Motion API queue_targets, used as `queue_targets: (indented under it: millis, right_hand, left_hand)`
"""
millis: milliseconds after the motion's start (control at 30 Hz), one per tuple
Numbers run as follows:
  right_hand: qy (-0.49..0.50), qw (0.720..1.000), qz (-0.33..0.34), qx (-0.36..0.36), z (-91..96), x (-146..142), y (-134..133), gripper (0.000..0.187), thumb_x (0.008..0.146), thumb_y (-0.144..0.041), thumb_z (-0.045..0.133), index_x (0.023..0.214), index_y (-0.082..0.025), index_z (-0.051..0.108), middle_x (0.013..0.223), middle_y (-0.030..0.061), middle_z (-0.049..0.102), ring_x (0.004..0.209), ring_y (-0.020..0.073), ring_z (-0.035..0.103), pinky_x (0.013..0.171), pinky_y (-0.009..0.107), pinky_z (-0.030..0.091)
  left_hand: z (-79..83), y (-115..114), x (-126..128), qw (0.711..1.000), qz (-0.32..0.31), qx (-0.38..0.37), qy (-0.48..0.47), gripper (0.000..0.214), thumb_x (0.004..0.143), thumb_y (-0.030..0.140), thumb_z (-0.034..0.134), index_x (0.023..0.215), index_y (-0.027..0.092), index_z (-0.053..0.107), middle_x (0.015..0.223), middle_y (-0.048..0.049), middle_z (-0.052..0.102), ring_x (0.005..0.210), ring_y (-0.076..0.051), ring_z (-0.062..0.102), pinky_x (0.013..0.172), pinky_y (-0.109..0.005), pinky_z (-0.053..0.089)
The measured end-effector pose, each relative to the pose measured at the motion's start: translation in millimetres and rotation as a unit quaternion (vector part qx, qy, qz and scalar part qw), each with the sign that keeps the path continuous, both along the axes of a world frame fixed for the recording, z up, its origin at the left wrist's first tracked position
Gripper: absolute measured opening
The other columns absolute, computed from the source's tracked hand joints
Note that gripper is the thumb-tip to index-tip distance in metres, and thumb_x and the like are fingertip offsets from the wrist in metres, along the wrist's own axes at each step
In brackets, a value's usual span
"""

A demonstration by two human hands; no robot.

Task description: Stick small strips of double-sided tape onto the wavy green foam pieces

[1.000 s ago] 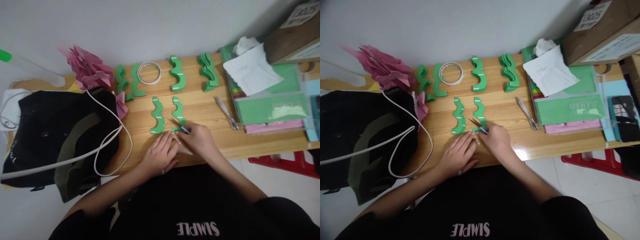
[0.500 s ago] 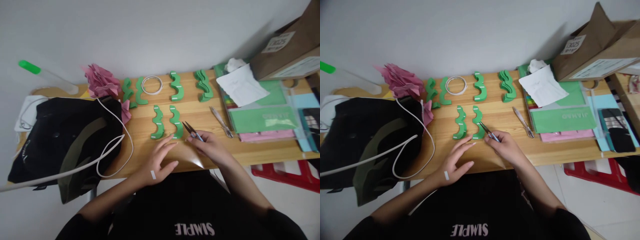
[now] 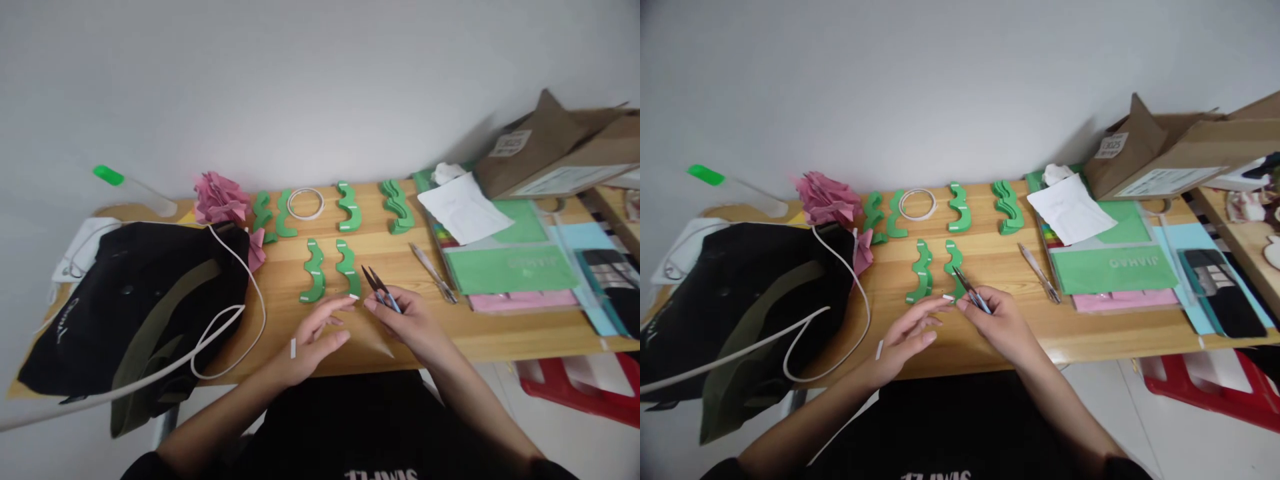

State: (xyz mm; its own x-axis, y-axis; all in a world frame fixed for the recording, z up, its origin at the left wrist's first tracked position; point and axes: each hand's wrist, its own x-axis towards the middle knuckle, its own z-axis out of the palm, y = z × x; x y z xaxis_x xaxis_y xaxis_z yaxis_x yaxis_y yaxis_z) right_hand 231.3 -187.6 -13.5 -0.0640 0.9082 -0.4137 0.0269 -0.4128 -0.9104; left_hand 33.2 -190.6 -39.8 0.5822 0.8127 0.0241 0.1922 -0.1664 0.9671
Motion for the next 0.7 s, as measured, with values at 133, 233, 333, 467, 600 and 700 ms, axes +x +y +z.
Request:
queue_targets:
  millis: [133, 233, 333, 467, 600, 700]
  right_hand:
    - [-0.031, 0.999, -0.027, 0.021, -12.1, 2.0, 5.1, 0.033, 0.074, -0.051, 0.065, 0.068, -0.019, 0.059, 0.047, -0.0083, 0.034, 0.041, 0.0069, 0.026, 0.038, 0.022, 0.019]
    - [-0.099, 0.991, -0.073, 0.045, -25.1, 5.2, 11.9, 0.029, 0.073, -0.046, 0.063, 0.069, -0.018, 0.063, 0.050, -0.0052, 0.042, 0.045, 0.0091, 0.033, 0.042, 0.023, 0.024]
    - [-0.092, 0.993, -0.071, 0.022, -35.5, 6.3, 16.7, 0.029, 0.072, -0.046, 0.063, 0.063, -0.018, 0.060, 0.047, -0.0051, 0.042, 0.045, 0.0096, 0.034, 0.042, 0.024, 0.024]
    - [-0.029, 0.998, -0.046, -0.014, -37.1, 1.7, 17.0, 0.037, 0.070, -0.054, 0.062, 0.060, -0.020, 0.054, 0.042, -0.0086, 0.033, 0.037, 0.0073, 0.027, 0.037, 0.023, 0.019]
    - [0.081, 0.994, -0.052, -0.046, -31.8, -0.3, 16.2, 0.042, 0.063, -0.057, 0.069, 0.075, -0.017, 0.063, 0.042, -0.0114, 0.031, 0.035, 0.0052, 0.022, 0.036, 0.021, 0.015]
    - [0.083, 0.991, -0.090, -0.046, -33.3, 4.8, 17.2, 0.045, 0.061, -0.057, 0.071, 0.078, -0.016, 0.065, 0.042, -0.0116, 0.029, 0.035, 0.0052, 0.021, 0.036, 0.022, 0.013]
  left_hand:
    - [-0.9, 1.9, 3.4, 1.000, 0.018, 0.004, -0.017, 0.037, 0.095, 0.023, 0.043, 0.132, 0.018, 0.044, 0.129, -0.0147, 0.059, 0.116, -0.021, 0.061, 0.090, -0.034, 0.056]
    - [-6.5, 4.6, 11.3, 0.990, 0.081, 0.093, 0.070, 0.042, 0.091, 0.022, 0.051, 0.132, 0.019, 0.043, 0.128, -0.0145, 0.059, 0.117, -0.024, 0.060, 0.094, -0.039, 0.054]
    - [-18.6, 9.3, 23.8, 0.949, 0.127, 0.219, 0.188, 0.061, 0.086, 0.020, 0.059, 0.141, 0.017, 0.032, 0.133, -0.0196, 0.055, 0.123, -0.031, 0.054, 0.098, -0.051, 0.049]
    - [-33.1, 15.3, 39.6, 0.924, 0.137, 0.267, 0.237, 0.075, 0.085, 0.018, 0.061, 0.147, 0.014, 0.019, 0.123, -0.0195, 0.060, 0.111, -0.032, 0.060, 0.090, -0.050, 0.053]
    - [-35.5, 17.2, 45.5, 0.947, 0.189, 0.184, 0.182, 0.068, 0.085, 0.014, 0.057, 0.145, 0.017, 0.025, 0.102, -0.0118, 0.064, 0.096, -0.025, 0.064, 0.083, -0.043, 0.054]
    - [-30.4, 17.4, 45.0, 0.968, 0.232, 0.063, 0.077, 0.066, 0.083, 0.014, 0.058, 0.142, 0.019, 0.028, 0.089, -0.0048, 0.064, 0.085, -0.019, 0.065, 0.081, -0.036, 0.054]
